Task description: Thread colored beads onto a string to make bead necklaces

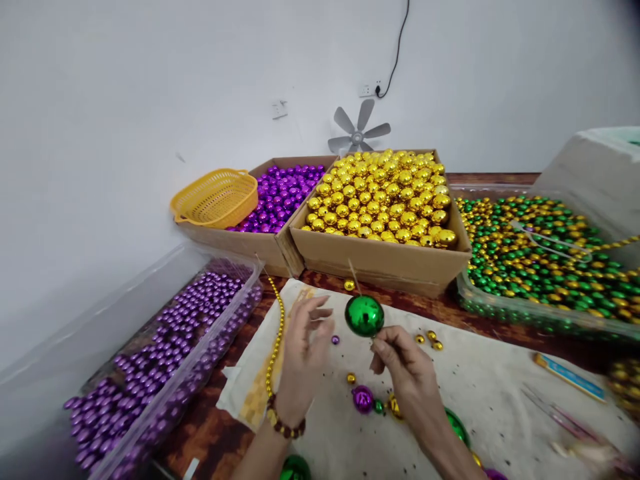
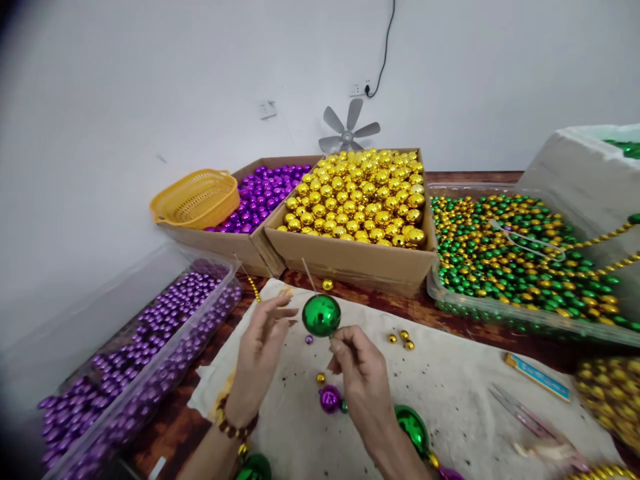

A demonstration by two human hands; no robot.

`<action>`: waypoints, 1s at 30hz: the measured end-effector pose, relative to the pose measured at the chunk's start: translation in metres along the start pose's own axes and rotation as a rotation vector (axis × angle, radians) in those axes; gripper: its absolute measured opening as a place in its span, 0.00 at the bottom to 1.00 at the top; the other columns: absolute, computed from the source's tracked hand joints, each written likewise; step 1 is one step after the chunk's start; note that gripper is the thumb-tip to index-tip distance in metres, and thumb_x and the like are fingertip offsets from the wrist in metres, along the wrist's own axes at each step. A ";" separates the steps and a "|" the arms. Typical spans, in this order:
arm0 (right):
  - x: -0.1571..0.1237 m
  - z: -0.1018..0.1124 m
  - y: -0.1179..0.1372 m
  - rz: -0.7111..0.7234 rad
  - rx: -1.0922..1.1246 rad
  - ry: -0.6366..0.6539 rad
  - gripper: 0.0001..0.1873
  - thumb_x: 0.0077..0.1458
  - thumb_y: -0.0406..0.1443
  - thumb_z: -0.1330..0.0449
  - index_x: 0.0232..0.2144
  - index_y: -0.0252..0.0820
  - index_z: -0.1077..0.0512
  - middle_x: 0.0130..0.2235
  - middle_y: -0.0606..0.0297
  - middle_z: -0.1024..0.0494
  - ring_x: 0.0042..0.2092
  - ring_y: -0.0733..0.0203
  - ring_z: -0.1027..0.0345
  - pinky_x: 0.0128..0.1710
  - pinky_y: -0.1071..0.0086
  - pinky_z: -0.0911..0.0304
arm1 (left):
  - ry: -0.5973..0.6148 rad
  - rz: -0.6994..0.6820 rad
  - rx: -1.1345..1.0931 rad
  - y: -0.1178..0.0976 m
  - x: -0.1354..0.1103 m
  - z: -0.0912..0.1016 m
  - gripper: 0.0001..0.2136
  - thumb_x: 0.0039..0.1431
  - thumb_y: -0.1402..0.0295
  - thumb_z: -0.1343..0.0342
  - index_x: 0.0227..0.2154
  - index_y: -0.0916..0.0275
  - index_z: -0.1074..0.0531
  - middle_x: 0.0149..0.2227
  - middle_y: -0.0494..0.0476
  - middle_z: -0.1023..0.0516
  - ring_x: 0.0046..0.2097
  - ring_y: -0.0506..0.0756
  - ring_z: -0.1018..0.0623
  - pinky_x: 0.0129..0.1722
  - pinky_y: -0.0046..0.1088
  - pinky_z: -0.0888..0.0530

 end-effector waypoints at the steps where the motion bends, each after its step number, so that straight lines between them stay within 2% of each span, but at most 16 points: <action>1: 0.003 0.006 0.001 0.007 0.020 -0.024 0.10 0.62 0.40 0.47 0.30 0.41 0.35 0.24 0.70 0.32 0.28 0.64 0.38 0.30 0.72 0.41 | 0.007 0.001 0.063 0.009 0.005 0.005 0.12 0.61 0.65 0.49 0.47 0.56 0.30 0.47 0.59 0.29 0.47 0.57 0.27 0.46 0.35 0.30; 2: 0.005 0.012 0.000 0.010 0.041 -0.045 0.10 0.61 0.40 0.46 0.30 0.41 0.35 0.24 0.70 0.32 0.27 0.64 0.38 0.30 0.72 0.41 | 0.047 -0.011 0.145 0.020 0.009 0.007 0.10 0.62 0.66 0.49 0.44 0.57 0.29 0.44 0.58 0.27 0.46 0.57 0.27 0.46 0.36 0.30; 4: 0.006 0.019 -0.003 0.000 0.079 -0.058 0.09 0.61 0.40 0.46 0.31 0.41 0.35 0.24 0.69 0.31 0.27 0.64 0.38 0.30 0.71 0.40 | 0.230 -0.067 0.329 0.041 0.011 0.000 0.08 0.61 0.68 0.50 0.38 0.59 0.27 0.38 0.58 0.26 0.43 0.57 0.27 0.45 0.37 0.31; 7: 0.001 0.021 -0.015 -0.061 0.107 -0.024 0.10 0.61 0.41 0.46 0.31 0.41 0.35 0.24 0.68 0.32 0.27 0.64 0.38 0.29 0.71 0.40 | 0.474 -0.139 0.517 0.071 0.003 -0.017 0.09 0.61 0.72 0.52 0.38 0.60 0.27 0.38 0.57 0.28 0.42 0.57 0.27 0.44 0.38 0.30; 10: -0.006 0.017 -0.029 -0.129 0.105 0.011 0.12 0.60 0.42 0.45 0.30 0.41 0.35 0.24 0.68 0.32 0.27 0.64 0.38 0.29 0.71 0.40 | 0.541 -0.138 0.596 0.089 -0.004 -0.028 0.10 0.60 0.74 0.53 0.40 0.60 0.29 0.41 0.57 0.30 0.44 0.56 0.29 0.45 0.37 0.31; 13: -0.011 0.017 -0.040 -0.169 0.075 0.032 0.11 0.60 0.42 0.46 0.31 0.41 0.35 0.24 0.68 0.31 0.27 0.64 0.37 0.29 0.71 0.40 | 0.546 -0.104 0.560 0.096 -0.002 -0.032 0.07 0.59 0.74 0.52 0.35 0.61 0.29 0.38 0.57 0.30 0.42 0.56 0.29 0.45 0.38 0.32; 16: -0.013 0.020 -0.048 -0.178 0.040 0.046 0.11 0.60 0.42 0.46 0.30 0.41 0.35 0.25 0.69 0.31 0.28 0.64 0.37 0.30 0.72 0.40 | 0.484 0.065 0.332 0.100 0.005 -0.028 0.04 0.56 0.73 0.47 0.32 0.62 0.28 0.36 0.56 0.29 0.40 0.56 0.29 0.44 0.37 0.33; 18: -0.015 0.020 -0.053 -0.199 0.011 0.080 0.10 0.60 0.41 0.46 0.30 0.41 0.35 0.26 0.69 0.32 0.29 0.64 0.36 0.29 0.72 0.41 | 0.430 0.221 0.127 0.101 0.009 -0.024 0.04 0.57 0.69 0.46 0.34 0.62 0.28 0.35 0.56 0.28 0.38 0.55 0.28 0.40 0.34 0.31; 20: -0.018 0.018 -0.059 -0.228 -0.033 0.130 0.10 0.59 0.40 0.46 0.29 0.41 0.35 0.26 0.69 0.33 0.28 0.64 0.36 0.27 0.73 0.42 | 0.378 0.378 -0.164 0.097 0.011 -0.022 0.08 0.60 0.65 0.47 0.39 0.62 0.28 0.38 0.57 0.27 0.38 0.54 0.26 0.37 0.31 0.30; 23: -0.022 0.015 -0.061 -0.236 -0.110 0.176 0.10 0.60 0.38 0.48 0.28 0.42 0.36 0.24 0.70 0.34 0.26 0.64 0.38 0.25 0.73 0.45 | 0.299 0.561 -0.643 0.084 0.012 -0.023 0.10 0.60 0.64 0.46 0.42 0.62 0.28 0.41 0.56 0.27 0.40 0.52 0.25 0.39 0.29 0.29; 26: -0.025 0.016 -0.055 -0.216 -0.185 0.200 0.10 0.61 0.38 0.49 0.28 0.42 0.36 0.23 0.70 0.34 0.26 0.64 0.40 0.25 0.73 0.46 | 0.249 0.601 -0.854 0.071 0.015 -0.024 0.10 0.60 0.66 0.44 0.43 0.62 0.27 0.38 0.55 0.27 0.39 0.51 0.25 0.40 0.29 0.28; 30: -0.027 0.018 -0.044 -0.164 -0.247 0.250 0.11 0.62 0.38 0.50 0.29 0.41 0.34 0.24 0.69 0.33 0.27 0.64 0.40 0.27 0.73 0.45 | 0.183 0.570 -0.929 0.064 0.018 -0.023 0.08 0.60 0.66 0.44 0.40 0.63 0.27 0.35 0.55 0.26 0.37 0.51 0.24 0.39 0.30 0.27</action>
Point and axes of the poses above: each hand's wrist, its own x-axis towards the middle knuckle, its own z-axis out of the back of the hand, y = z × x, the point moved 6 cm from there along x, towards the middle knuckle
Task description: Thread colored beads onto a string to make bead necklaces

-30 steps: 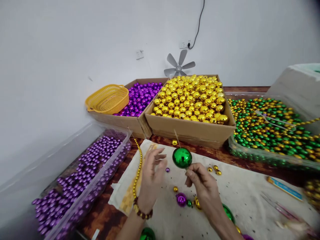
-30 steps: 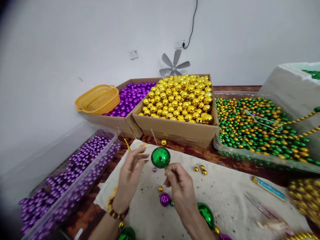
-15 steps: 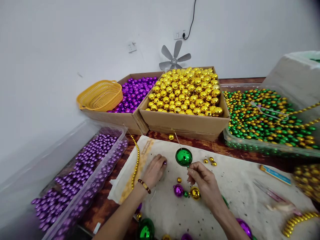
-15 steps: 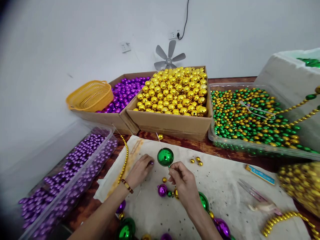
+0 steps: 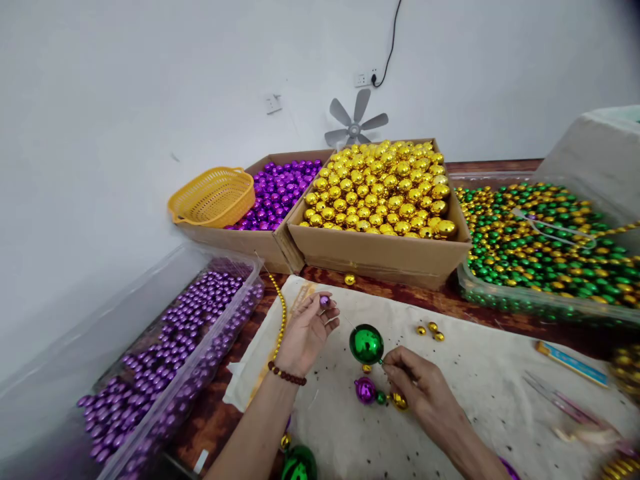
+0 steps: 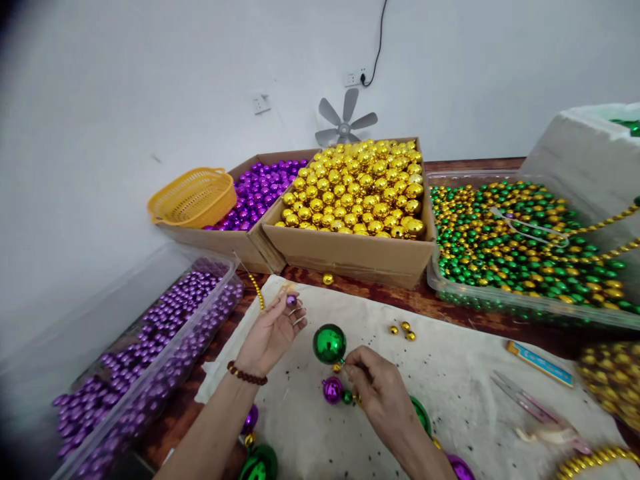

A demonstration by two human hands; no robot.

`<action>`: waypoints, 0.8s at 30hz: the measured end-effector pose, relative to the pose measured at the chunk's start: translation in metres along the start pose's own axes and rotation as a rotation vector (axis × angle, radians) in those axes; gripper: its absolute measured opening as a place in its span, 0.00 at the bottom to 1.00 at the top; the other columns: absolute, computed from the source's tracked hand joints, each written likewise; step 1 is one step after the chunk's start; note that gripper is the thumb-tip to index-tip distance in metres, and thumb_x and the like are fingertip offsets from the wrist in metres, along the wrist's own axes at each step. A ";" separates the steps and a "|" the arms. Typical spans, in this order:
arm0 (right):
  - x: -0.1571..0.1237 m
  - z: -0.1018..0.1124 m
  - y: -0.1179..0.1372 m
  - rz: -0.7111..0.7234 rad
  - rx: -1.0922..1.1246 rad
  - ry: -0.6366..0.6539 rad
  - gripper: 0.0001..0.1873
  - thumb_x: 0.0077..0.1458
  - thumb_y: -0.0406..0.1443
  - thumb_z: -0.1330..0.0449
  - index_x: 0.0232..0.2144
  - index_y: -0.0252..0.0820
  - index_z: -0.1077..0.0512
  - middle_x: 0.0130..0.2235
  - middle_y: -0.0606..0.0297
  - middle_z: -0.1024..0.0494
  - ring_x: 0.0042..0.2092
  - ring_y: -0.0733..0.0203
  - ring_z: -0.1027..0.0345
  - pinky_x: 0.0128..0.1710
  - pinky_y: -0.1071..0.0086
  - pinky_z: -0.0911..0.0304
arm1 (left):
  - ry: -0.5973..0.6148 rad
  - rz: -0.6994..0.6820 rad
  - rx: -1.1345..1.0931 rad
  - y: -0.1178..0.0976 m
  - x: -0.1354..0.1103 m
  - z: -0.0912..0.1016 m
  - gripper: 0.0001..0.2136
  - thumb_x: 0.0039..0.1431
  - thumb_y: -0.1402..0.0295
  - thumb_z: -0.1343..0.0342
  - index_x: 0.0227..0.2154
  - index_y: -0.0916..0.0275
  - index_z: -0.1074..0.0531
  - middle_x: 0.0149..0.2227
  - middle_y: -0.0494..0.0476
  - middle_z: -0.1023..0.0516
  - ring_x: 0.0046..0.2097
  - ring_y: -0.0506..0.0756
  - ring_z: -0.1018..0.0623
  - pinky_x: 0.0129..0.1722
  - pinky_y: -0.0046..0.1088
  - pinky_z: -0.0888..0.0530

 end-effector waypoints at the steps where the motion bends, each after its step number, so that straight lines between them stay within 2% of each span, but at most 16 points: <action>1: -0.001 0.001 0.002 0.012 -0.014 0.003 0.11 0.62 0.38 0.50 0.29 0.41 0.34 0.25 0.69 0.33 0.28 0.64 0.40 0.27 0.73 0.45 | -0.007 -0.006 -0.004 0.000 0.000 0.000 0.08 0.60 0.66 0.44 0.40 0.63 0.27 0.35 0.55 0.26 0.37 0.51 0.24 0.39 0.30 0.27; 7: -0.002 0.002 0.004 0.036 -0.053 0.006 0.11 0.63 0.38 0.51 0.29 0.42 0.35 0.27 0.69 0.33 0.30 0.64 0.38 0.30 0.73 0.45 | -0.014 -0.025 0.015 -0.002 -0.003 -0.006 0.09 0.59 0.66 0.43 0.39 0.65 0.27 0.33 0.56 0.25 0.35 0.51 0.24 0.39 0.30 0.26; 16: 0.000 0.005 0.007 0.063 -0.106 -0.009 0.11 0.62 0.36 0.50 0.28 0.41 0.35 0.26 0.70 0.33 0.29 0.65 0.40 0.30 0.73 0.46 | -0.009 -0.004 0.010 -0.001 0.000 -0.011 0.09 0.58 0.63 0.42 0.37 0.64 0.27 0.31 0.53 0.26 0.35 0.52 0.23 0.43 0.36 0.26; 20: 0.002 0.003 -0.001 0.019 -0.047 -0.016 0.11 0.62 0.37 0.49 0.28 0.41 0.35 0.24 0.70 0.34 0.27 0.66 0.42 0.27 0.73 0.46 | -0.028 -0.080 0.137 -0.005 0.002 -0.013 0.10 0.57 0.63 0.42 0.36 0.64 0.26 0.31 0.53 0.27 0.33 0.50 0.25 0.40 0.33 0.26; 24: 0.009 -0.003 -0.006 -0.037 0.129 -0.022 0.10 0.61 0.39 0.48 0.29 0.41 0.36 0.24 0.71 0.37 0.25 0.67 0.43 0.24 0.74 0.47 | -0.042 -0.129 0.280 -0.004 0.000 -0.021 0.10 0.55 0.62 0.40 0.33 0.64 0.24 0.31 0.53 0.27 0.32 0.49 0.26 0.38 0.30 0.27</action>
Point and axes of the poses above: each hand's wrist, its own x-axis towards the middle knuckle, its own z-axis out of the back of the hand, y = z × x, the point moved 6 cm from there along x, towards the middle knuckle
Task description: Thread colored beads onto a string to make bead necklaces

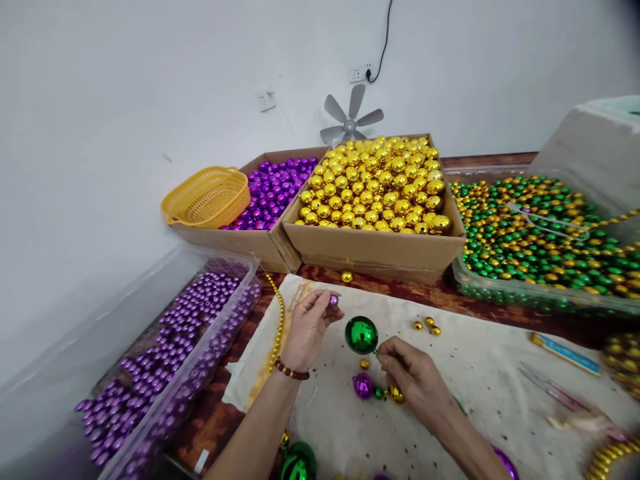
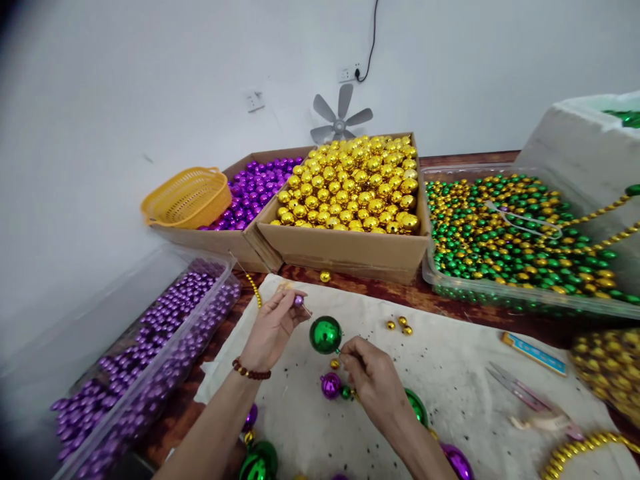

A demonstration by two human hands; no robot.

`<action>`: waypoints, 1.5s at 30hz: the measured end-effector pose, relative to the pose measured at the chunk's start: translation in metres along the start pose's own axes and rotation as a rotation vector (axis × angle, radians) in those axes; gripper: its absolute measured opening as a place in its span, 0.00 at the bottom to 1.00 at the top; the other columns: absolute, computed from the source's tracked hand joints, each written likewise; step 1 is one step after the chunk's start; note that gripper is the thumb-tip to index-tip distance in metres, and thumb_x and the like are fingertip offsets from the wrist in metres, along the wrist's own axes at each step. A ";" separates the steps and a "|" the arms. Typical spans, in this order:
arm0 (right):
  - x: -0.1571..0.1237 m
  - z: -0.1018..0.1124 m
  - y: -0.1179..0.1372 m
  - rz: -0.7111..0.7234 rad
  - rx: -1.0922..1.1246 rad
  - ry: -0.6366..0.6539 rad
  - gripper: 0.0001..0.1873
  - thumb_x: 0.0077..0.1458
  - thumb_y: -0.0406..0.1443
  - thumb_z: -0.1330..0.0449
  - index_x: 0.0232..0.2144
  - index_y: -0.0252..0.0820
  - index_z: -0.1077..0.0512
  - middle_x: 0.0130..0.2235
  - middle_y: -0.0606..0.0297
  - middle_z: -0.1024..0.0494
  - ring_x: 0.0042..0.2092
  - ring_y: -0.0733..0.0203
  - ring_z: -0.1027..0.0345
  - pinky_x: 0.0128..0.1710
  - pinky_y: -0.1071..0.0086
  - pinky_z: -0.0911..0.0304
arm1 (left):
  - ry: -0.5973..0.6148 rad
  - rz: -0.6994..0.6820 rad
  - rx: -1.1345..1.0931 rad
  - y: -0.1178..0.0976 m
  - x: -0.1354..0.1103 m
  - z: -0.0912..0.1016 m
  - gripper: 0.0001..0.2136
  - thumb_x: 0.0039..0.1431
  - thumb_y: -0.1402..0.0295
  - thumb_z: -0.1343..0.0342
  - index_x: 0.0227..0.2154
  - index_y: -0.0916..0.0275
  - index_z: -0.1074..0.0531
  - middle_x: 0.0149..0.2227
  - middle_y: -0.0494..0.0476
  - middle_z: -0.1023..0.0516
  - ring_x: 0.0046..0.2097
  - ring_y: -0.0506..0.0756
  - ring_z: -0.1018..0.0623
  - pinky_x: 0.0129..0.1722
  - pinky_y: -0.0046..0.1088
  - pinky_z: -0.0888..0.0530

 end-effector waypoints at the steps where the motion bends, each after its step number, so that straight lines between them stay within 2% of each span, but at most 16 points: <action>1: 0.002 -0.001 -0.001 -0.023 0.055 -0.008 0.10 0.60 0.39 0.48 0.29 0.41 0.36 0.24 0.71 0.37 0.25 0.67 0.42 0.24 0.74 0.46 | 0.005 -0.007 0.047 0.000 -0.001 -0.003 0.10 0.55 0.62 0.40 0.33 0.64 0.24 0.31 0.53 0.26 0.32 0.49 0.26 0.38 0.29 0.27; 4: 0.005 -0.004 -0.002 -0.087 0.208 -0.001 0.10 0.58 0.41 0.46 0.30 0.41 0.35 0.23 0.71 0.35 0.23 0.67 0.42 0.22 0.74 0.45 | 0.009 -0.033 0.179 0.001 -0.002 -0.010 0.10 0.53 0.62 0.39 0.33 0.65 0.22 0.31 0.54 0.25 0.33 0.50 0.26 0.36 0.25 0.29; 9: 0.005 -0.002 0.000 -0.118 0.343 0.064 0.10 0.53 0.41 0.41 0.33 0.39 0.30 0.26 0.68 0.29 0.26 0.66 0.36 0.25 0.73 0.38 | 0.004 -0.052 0.245 0.004 0.002 -0.011 0.10 0.54 0.62 0.40 0.33 0.64 0.22 0.32 0.54 0.25 0.34 0.50 0.27 0.35 0.24 0.29; 11: 0.005 0.000 -0.004 -0.141 0.341 0.057 0.10 0.52 0.40 0.40 0.32 0.39 0.28 0.25 0.68 0.28 0.26 0.65 0.35 0.25 0.73 0.37 | 0.029 -0.051 0.279 0.005 0.002 -0.013 0.10 0.56 0.62 0.41 0.35 0.63 0.22 0.33 0.55 0.25 0.35 0.51 0.27 0.36 0.24 0.28; 16: 0.010 0.005 -0.013 -0.171 0.300 -0.061 0.09 0.51 0.41 0.41 0.30 0.39 0.30 0.22 0.70 0.28 0.21 0.66 0.35 0.21 0.73 0.36 | 0.051 -0.077 0.371 0.006 0.003 -0.016 0.10 0.56 0.62 0.42 0.33 0.64 0.22 0.33 0.56 0.24 0.36 0.52 0.27 0.37 0.25 0.29; 22: 0.012 -0.002 -0.016 -0.203 0.306 0.011 0.06 0.49 0.37 0.43 0.29 0.40 0.31 0.23 0.70 0.27 0.22 0.65 0.33 0.23 0.73 0.36 | 0.025 -0.066 0.358 0.009 0.003 -0.016 0.09 0.55 0.63 0.41 0.31 0.64 0.22 0.32 0.56 0.23 0.36 0.52 0.27 0.37 0.25 0.29; 26: 0.013 0.008 -0.015 -0.126 0.169 -0.048 0.05 0.50 0.34 0.45 0.26 0.40 0.30 0.23 0.70 0.29 0.26 0.65 0.33 0.24 0.76 0.40 | 0.072 -0.094 0.376 0.007 0.004 -0.016 0.12 0.58 0.60 0.44 0.35 0.64 0.22 0.34 0.59 0.23 0.37 0.54 0.25 0.40 0.29 0.29; 28: 0.013 0.014 -0.014 -0.104 0.152 -0.077 0.05 0.50 0.34 0.45 0.25 0.40 0.31 0.24 0.70 0.29 0.27 0.65 0.32 0.24 0.77 0.42 | 0.055 -0.124 0.358 0.005 0.013 -0.011 0.15 0.61 0.58 0.49 0.37 0.64 0.23 0.35 0.60 0.23 0.37 0.55 0.26 0.41 0.30 0.30; 30: 0.012 0.017 -0.013 -0.128 0.168 -0.091 0.05 0.51 0.34 0.45 0.25 0.41 0.31 0.23 0.70 0.30 0.24 0.67 0.35 0.21 0.77 0.45 | -0.003 -0.195 0.420 0.004 0.030 -0.004 0.14 0.60 0.58 0.48 0.38 0.62 0.23 0.36 0.60 0.24 0.39 0.56 0.26 0.42 0.31 0.31; 33: 0.011 0.019 -0.013 -0.165 0.207 -0.104 0.05 0.51 0.34 0.45 0.26 0.40 0.32 0.20 0.72 0.30 0.18 0.70 0.43 0.17 0.77 0.52 | -0.037 -0.369 0.676 0.007 0.059 -0.003 0.07 0.53 0.67 0.41 0.36 0.58 0.24 0.39 0.58 0.26 0.44 0.59 0.29 0.49 0.35 0.35; 35: 0.010 0.018 -0.013 -0.169 0.239 -0.108 0.04 0.51 0.35 0.45 0.26 0.40 0.33 0.20 0.72 0.30 0.17 0.71 0.45 0.17 0.77 0.53 | -0.017 -0.432 0.777 0.017 0.077 -0.006 0.09 0.48 0.72 0.39 0.35 0.57 0.25 0.40 0.59 0.28 0.47 0.61 0.30 0.53 0.37 0.38; 40: 0.007 0.018 -0.015 -0.168 0.274 -0.115 0.05 0.52 0.36 0.44 0.26 0.40 0.34 0.19 0.71 0.30 0.19 0.70 0.42 0.18 0.77 0.50 | -0.026 -0.466 0.847 0.041 0.105 -0.009 0.14 0.46 0.75 0.38 0.38 0.59 0.27 0.42 0.60 0.31 0.50 0.63 0.33 0.56 0.43 0.44; 45: 0.007 0.019 -0.016 -0.172 0.298 -0.122 0.06 0.53 0.37 0.45 0.27 0.41 0.35 0.19 0.72 0.30 0.19 0.69 0.40 0.18 0.77 0.50 | -0.052 -0.487 0.843 0.037 0.109 -0.001 0.13 0.48 0.72 0.38 0.39 0.59 0.29 0.42 0.60 0.32 0.49 0.62 0.32 0.55 0.42 0.41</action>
Point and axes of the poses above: each hand's wrist, its own x-axis towards the middle knuckle, its own z-axis out of the back of the hand, y = z × x, the point moved 6 cm from there along x, towards the middle knuckle
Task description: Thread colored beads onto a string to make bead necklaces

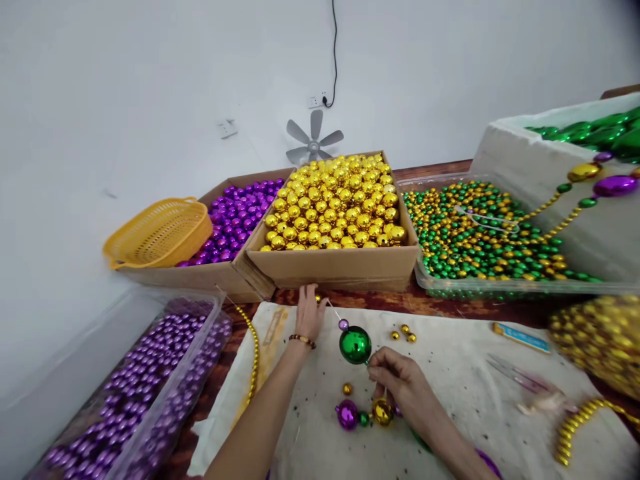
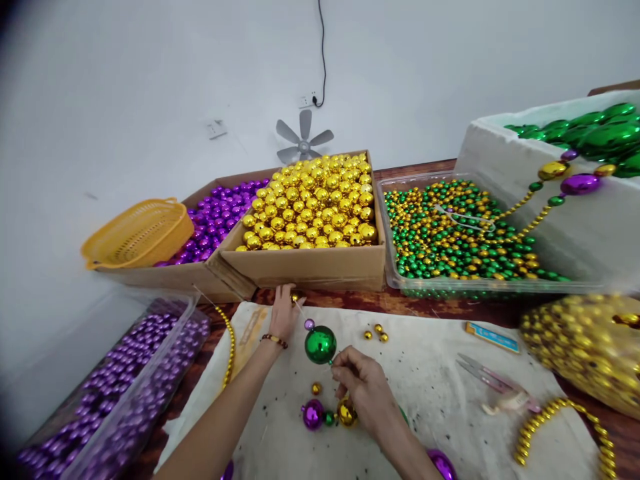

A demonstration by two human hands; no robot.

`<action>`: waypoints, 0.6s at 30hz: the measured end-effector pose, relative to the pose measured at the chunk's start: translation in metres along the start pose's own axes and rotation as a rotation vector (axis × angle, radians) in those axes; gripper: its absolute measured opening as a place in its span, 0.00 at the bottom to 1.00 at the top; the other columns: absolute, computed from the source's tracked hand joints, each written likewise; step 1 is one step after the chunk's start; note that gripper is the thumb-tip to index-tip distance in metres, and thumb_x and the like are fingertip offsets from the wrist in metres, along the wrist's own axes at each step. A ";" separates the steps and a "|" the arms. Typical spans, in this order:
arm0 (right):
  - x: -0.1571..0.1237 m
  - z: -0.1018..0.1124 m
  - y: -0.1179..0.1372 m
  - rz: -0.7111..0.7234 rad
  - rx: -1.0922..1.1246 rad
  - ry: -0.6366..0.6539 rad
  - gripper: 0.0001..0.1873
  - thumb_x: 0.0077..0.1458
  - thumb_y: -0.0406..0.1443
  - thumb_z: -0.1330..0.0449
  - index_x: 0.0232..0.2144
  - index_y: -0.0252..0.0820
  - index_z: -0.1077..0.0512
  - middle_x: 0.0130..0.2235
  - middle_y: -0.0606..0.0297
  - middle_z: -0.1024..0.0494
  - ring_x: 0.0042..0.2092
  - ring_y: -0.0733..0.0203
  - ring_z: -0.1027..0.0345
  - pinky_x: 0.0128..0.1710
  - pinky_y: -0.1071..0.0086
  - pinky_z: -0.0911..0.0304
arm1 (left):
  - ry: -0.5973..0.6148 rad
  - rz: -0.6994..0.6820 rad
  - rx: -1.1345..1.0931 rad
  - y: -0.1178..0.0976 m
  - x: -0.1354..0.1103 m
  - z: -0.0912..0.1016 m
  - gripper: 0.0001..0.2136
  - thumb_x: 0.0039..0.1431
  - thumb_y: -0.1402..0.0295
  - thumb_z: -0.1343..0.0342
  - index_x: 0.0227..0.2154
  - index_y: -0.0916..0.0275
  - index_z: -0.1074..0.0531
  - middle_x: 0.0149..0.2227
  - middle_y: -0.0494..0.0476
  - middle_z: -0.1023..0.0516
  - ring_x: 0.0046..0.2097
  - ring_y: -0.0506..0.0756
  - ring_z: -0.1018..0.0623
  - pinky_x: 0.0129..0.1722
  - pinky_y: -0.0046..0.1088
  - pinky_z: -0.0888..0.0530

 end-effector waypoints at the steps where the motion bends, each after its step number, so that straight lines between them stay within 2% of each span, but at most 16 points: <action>1: 0.000 0.000 0.000 0.001 -0.001 -0.001 0.06 0.53 0.37 0.44 0.27 0.41 0.35 0.19 0.72 0.30 0.19 0.69 0.40 0.18 0.77 0.50 | -0.009 0.004 -0.005 -0.001 -0.001 0.005 0.14 0.47 0.71 0.36 0.38 0.59 0.29 0.42 0.59 0.32 0.48 0.62 0.32 0.54 0.42 0.40; 4: 0.001 -0.002 -0.002 0.002 -0.019 0.009 0.06 0.52 0.38 0.44 0.26 0.41 0.35 0.20 0.72 0.30 0.20 0.68 0.39 0.19 0.76 0.49 | -0.030 0.026 -0.025 -0.007 -0.008 0.021 0.13 0.44 0.67 0.34 0.34 0.59 0.27 0.41 0.58 0.31 0.48 0.61 0.31 0.53 0.40 0.37; 7: 0.001 -0.005 -0.005 0.009 -0.034 0.035 0.05 0.53 0.37 0.45 0.27 0.42 0.35 0.20 0.72 0.31 0.21 0.67 0.38 0.20 0.76 0.47 | -0.039 0.081 -0.078 -0.020 -0.022 0.037 0.12 0.48 0.64 0.35 0.36 0.60 0.24 0.42 0.58 0.29 0.46 0.58 0.29 0.50 0.37 0.34; 9: -0.001 -0.007 -0.006 0.026 -0.052 0.051 0.05 0.53 0.37 0.45 0.27 0.42 0.35 0.20 0.72 0.32 0.22 0.67 0.38 0.21 0.75 0.46 | -0.034 0.215 -0.309 -0.026 -0.034 0.044 0.13 0.52 0.62 0.38 0.40 0.61 0.24 0.40 0.58 0.26 0.43 0.56 0.27 0.47 0.36 0.31; 11: -0.003 -0.010 -0.005 0.041 -0.080 0.064 0.06 0.55 0.37 0.46 0.27 0.42 0.35 0.20 0.73 0.33 0.21 0.67 0.40 0.21 0.75 0.47 | -0.020 0.365 -0.648 -0.033 -0.047 0.046 0.14 0.54 0.62 0.39 0.42 0.62 0.25 0.38 0.58 0.24 0.41 0.55 0.24 0.43 0.34 0.28; 13: -0.006 -0.014 -0.003 0.063 -0.132 0.076 0.07 0.56 0.37 0.47 0.27 0.42 0.35 0.20 0.72 0.34 0.22 0.66 0.39 0.22 0.74 0.47 | -0.014 0.436 -0.892 -0.044 -0.055 0.049 0.13 0.55 0.63 0.39 0.41 0.63 0.25 0.38 0.57 0.23 0.41 0.55 0.23 0.42 0.33 0.27; 18: -0.014 -0.022 0.006 0.146 -0.303 0.113 0.09 0.58 0.37 0.47 0.27 0.41 0.33 0.24 0.69 0.31 0.28 0.63 0.35 0.27 0.72 0.44 | -0.094 0.434 -1.057 -0.061 -0.058 0.060 0.11 0.55 0.65 0.38 0.39 0.63 0.24 0.38 0.57 0.21 0.41 0.55 0.21 0.44 0.33 0.25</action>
Point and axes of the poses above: each hand's wrist, its own x-axis towards the middle knuckle, its own z-axis out of the back of the hand, y = z × x, the point moved 6 cm from there along x, towards the middle knuckle
